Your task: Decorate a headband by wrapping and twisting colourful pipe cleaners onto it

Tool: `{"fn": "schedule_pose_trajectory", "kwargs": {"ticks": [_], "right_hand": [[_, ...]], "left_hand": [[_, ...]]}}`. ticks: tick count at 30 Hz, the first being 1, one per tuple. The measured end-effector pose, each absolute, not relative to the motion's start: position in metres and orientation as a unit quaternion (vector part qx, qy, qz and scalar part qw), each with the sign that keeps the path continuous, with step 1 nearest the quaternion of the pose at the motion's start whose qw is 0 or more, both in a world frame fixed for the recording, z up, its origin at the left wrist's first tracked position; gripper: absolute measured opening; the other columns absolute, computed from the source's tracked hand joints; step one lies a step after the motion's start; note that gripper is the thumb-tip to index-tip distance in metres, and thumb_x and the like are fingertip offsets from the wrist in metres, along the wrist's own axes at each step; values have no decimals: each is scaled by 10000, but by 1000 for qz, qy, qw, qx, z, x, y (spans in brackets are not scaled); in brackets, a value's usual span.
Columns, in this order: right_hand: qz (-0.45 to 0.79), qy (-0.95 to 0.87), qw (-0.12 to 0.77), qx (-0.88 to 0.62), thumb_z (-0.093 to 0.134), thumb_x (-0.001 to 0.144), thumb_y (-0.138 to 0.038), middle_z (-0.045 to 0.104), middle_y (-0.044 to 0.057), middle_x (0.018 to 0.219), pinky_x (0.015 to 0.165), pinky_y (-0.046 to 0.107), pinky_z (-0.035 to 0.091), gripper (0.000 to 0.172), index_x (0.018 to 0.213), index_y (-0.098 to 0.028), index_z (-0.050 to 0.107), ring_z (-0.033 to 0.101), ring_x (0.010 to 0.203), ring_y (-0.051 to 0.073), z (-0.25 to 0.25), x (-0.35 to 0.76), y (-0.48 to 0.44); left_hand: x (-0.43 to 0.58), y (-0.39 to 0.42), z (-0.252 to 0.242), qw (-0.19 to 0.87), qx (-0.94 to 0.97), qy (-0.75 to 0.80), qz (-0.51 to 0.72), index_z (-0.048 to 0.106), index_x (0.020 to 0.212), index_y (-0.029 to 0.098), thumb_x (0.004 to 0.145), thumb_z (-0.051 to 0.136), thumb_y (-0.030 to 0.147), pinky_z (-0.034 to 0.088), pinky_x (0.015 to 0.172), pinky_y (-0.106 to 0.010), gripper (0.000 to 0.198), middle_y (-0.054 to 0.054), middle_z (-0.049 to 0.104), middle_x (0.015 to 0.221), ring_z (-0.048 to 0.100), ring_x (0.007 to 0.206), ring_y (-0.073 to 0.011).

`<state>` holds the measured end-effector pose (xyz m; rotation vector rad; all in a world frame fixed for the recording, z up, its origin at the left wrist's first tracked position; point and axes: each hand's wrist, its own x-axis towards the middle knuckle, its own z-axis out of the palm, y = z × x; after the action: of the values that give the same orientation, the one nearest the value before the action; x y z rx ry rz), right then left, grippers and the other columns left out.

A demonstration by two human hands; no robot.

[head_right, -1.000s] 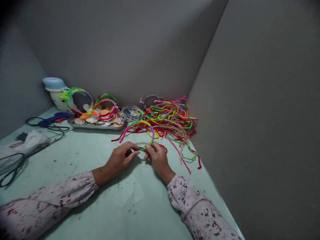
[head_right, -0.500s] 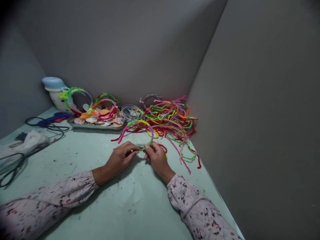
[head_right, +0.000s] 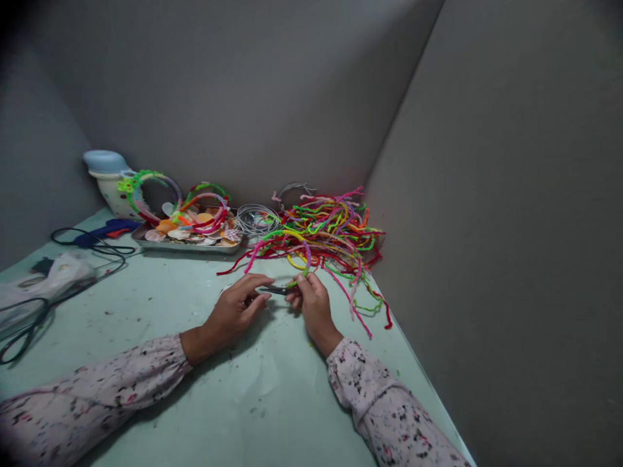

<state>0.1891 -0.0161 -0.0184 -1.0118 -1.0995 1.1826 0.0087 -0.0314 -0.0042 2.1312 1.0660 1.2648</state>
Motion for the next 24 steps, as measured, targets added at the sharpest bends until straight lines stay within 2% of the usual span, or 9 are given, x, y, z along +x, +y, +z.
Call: {"fn": "schedule_pose_trajectory", "kwargs": {"ticks": [4, 8, 11, 15, 20, 24], "right_hand": [[521, -435, 596, -429, 625, 814, -461, 664, -5, 681, 402, 166, 379, 286, 786, -194, 525, 560, 477, 80, -21, 192, -12], [508, -468, 575, -440, 584, 849, -438, 638, -16, 606, 413, 163, 391, 264, 782, -188, 532, 529, 442, 71, -18, 193, -14], [501, -482, 567, -442, 574, 856, -428, 620, -24, 593, 411, 164, 389, 254, 783, -187, 540, 533, 448, 74, -17, 193, -16], [499, -499, 560, -435, 579, 853, -418, 601, -30, 626, 417, 166, 394, 239, 800, -186, 561, 544, 476, 74, -17, 193, -16], [514, -487, 560, -431, 581, 842, -438, 590, -31, 670, 413, 173, 385, 249, 854, -189, 585, 546, 482, 74, -18, 194, -16], [513, -490, 562, -425, 576, 844, -453, 572, -34, 661, 411, 184, 384, 271, 896, -188, 600, 539, 483, 82, -20, 195, -15]], "left_hand": [[6, -31, 0, 196, 721, 427, 509, 560, 1128, 187, 913, 521, 240, 473, 733, -281, 225, -78, 545, 1110, 565, 789, -130], [2, -23, -1, 230, 635, 472, 567, 526, 1130, 183, 914, 515, 316, 450, 713, -273, 254, -44, 552, 953, 537, 789, -147], [1, -16, -4, 308, 592, 500, 553, 526, 1148, 181, 916, 494, 377, 420, 630, -253, 306, -8, 558, 835, 515, 696, -139], [1, -9, -7, 378, 567, 504, 531, 595, 1048, 179, 893, 504, 416, 405, 608, -240, 297, 7, 573, 766, 505, 668, -133], [0, -6, -10, 390, 528, 507, 558, 607, 1006, 185, 853, 551, 422, 399, 562, -213, 287, 9, 590, 768, 509, 638, -120], [-1, -9, -8, 407, 557, 500, 523, 649, 882, 169, 865, 519, 451, 330, 460, -206, 311, 34, 498, 589, 437, 512, -109]]}}
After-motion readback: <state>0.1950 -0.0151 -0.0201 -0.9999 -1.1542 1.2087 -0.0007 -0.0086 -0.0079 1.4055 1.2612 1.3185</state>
